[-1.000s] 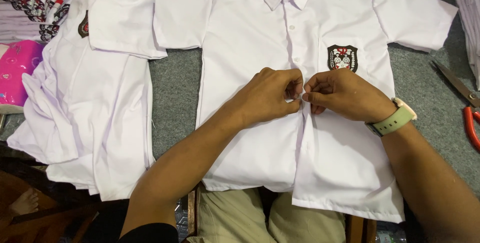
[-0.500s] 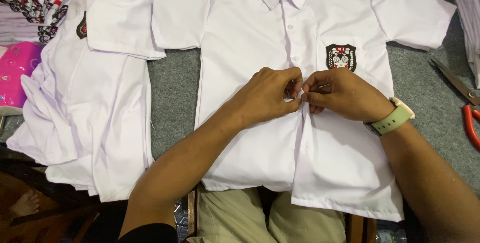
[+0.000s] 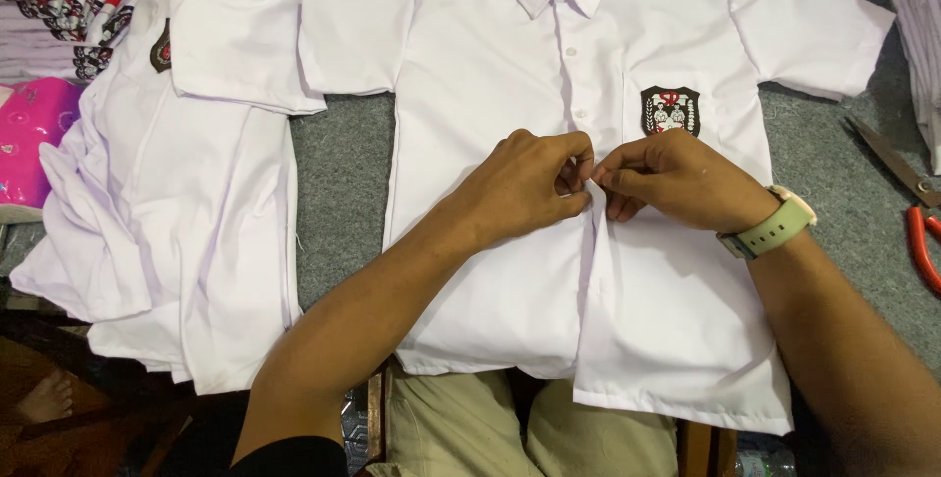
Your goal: Buttoning a white school shirt on a workbench
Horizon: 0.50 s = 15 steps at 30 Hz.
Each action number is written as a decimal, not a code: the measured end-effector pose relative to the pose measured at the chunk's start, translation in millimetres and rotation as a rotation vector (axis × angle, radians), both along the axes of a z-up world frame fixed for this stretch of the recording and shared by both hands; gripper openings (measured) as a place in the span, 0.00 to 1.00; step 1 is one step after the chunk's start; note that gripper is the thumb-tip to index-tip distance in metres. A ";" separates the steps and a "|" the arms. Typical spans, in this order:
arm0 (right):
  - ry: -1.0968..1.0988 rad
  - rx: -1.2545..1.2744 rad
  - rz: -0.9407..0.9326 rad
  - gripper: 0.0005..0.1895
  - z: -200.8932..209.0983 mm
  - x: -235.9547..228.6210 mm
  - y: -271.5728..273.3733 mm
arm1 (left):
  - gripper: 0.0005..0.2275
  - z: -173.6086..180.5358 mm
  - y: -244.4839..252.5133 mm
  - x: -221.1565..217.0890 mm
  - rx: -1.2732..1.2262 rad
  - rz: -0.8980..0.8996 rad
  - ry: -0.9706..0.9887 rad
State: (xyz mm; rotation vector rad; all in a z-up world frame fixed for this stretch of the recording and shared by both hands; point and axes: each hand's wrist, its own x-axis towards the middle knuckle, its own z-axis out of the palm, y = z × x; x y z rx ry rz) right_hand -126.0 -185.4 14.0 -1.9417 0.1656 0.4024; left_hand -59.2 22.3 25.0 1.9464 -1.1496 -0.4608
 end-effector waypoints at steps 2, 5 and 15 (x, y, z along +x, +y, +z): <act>-0.004 0.012 0.010 0.08 -5.9 1.5 -3.3 | 0.06 5.3 1.2 -2.2 0.004 -0.006 -0.008; -0.011 0.023 0.015 0.07 0.1 0.7 -0.9 | 0.07 12.8 3.4 -2.8 0.012 -0.022 -0.010; -0.063 -0.051 0.024 0.07 -9.8 1.8 0.0 | 0.03 4.0 1.9 5.0 0.046 0.047 0.110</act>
